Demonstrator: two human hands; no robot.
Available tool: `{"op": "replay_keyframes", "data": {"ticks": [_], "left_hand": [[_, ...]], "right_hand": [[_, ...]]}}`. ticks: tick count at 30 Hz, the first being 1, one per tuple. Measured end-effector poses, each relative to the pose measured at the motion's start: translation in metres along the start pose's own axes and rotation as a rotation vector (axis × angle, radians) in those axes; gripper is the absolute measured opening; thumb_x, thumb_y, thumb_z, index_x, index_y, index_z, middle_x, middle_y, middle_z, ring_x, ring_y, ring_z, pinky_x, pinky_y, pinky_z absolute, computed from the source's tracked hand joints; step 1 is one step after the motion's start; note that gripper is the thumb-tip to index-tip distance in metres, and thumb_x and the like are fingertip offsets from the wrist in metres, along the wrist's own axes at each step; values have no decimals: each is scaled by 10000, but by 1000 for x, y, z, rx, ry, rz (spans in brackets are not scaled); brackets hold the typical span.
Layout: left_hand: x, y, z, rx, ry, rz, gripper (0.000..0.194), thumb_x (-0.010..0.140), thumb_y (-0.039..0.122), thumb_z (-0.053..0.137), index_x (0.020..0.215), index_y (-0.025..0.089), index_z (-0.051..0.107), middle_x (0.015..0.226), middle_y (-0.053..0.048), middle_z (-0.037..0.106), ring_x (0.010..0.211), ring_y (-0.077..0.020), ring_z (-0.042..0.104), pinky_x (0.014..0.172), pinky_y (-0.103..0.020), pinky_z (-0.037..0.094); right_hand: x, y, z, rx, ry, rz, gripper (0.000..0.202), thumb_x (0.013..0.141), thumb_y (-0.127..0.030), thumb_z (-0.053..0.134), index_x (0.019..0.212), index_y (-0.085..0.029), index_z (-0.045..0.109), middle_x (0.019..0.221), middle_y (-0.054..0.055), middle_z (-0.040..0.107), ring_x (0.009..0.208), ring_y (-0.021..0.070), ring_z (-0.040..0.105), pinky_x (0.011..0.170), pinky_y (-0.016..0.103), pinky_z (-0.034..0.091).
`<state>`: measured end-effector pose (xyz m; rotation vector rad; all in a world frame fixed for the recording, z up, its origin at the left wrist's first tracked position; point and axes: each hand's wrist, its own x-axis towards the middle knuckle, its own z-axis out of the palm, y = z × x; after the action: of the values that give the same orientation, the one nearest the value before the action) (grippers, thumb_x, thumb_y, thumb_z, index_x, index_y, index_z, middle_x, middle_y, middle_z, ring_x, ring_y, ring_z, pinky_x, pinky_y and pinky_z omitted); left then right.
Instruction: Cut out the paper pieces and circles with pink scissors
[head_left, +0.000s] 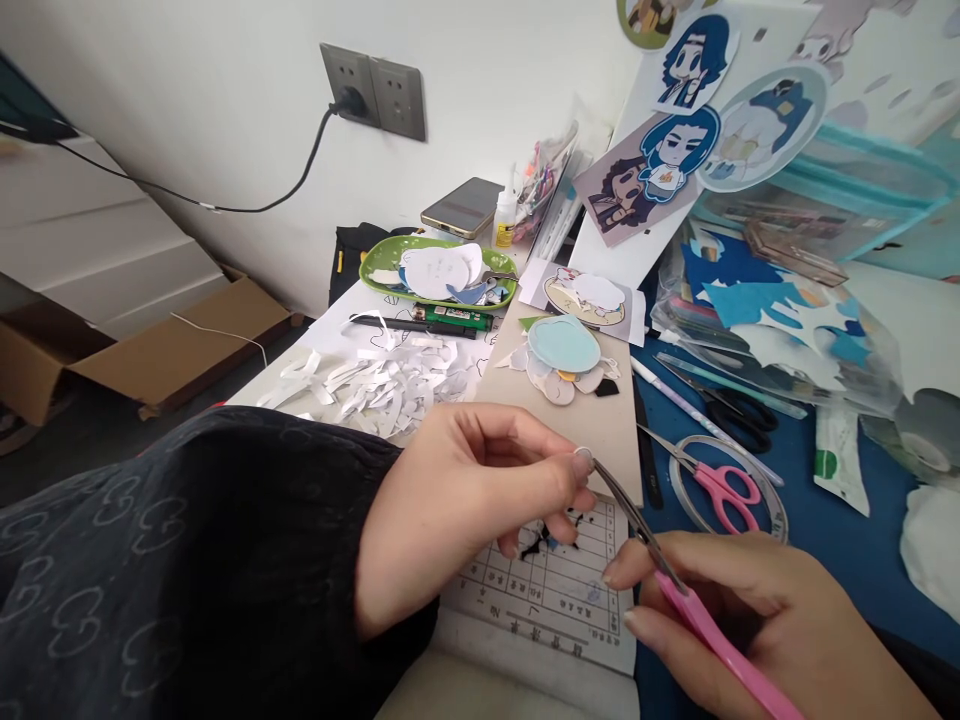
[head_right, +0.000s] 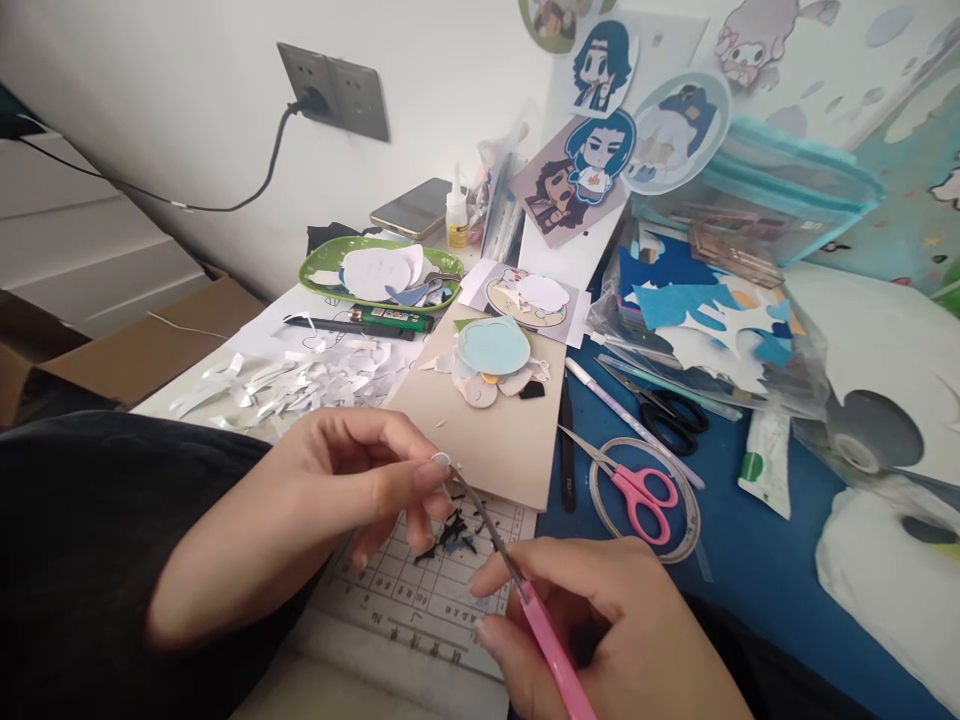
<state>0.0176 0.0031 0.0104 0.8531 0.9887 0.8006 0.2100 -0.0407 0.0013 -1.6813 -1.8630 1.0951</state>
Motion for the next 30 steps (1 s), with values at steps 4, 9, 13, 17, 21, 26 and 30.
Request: {"op": "replay_keyframes", "data": {"ticks": [4,9,13,17,21,26,30], "left_hand": [[0,-1,-1,-10,-1,5,127,725,184,709,606,143,694,585,-4,695,469,-72,583,343,-86,375],[0,0,-2,-15,-41,5,117,773,185,689,670,143,725,539,20,656,415,-36,505,341,-71,372],[1,0,-1,-14,-40,0,128,786,180,680,676,137,728,592,5,683,437,-44,524,343,-75,384],[1,-1,-1,-26,-31,-8,122,771,178,691,661,133,720,631,-8,696,468,-59,559,337,-79,384],[1,-1,-2,-20,-27,-11,129,757,180,703,637,133,709,635,-10,701,476,-62,573,337,-76,380],[2,-1,-2,-11,-27,-2,139,762,179,699,628,140,707,624,0,701,465,-54,569,339,-69,379],[2,-2,-2,-6,-19,7,134,771,178,696,643,140,712,626,6,707,469,-47,581,339,-56,381]], "right_hand": [[0,0,0,-80,-179,-48,118,750,-209,576,727,-225,690,440,-54,533,289,78,393,283,161,344],[1,2,0,-142,-130,-91,116,790,-236,562,750,-222,670,427,-63,511,291,87,420,299,177,349],[1,4,2,-200,-79,-146,157,815,-264,544,740,-215,673,395,-62,484,263,91,415,278,185,344],[2,5,3,-247,-59,-164,207,840,-284,522,742,-197,682,377,-54,472,258,96,408,269,186,350],[2,6,3,-289,6,-260,193,818,-246,547,690,-183,677,394,-52,496,272,84,425,282,159,371],[0,10,4,-286,46,-342,160,794,-184,565,655,-169,643,444,-47,549,324,79,495,331,123,425],[-4,14,4,-302,37,-312,195,816,-226,565,638,-175,626,435,-53,509,307,79,458,315,143,401]]}}
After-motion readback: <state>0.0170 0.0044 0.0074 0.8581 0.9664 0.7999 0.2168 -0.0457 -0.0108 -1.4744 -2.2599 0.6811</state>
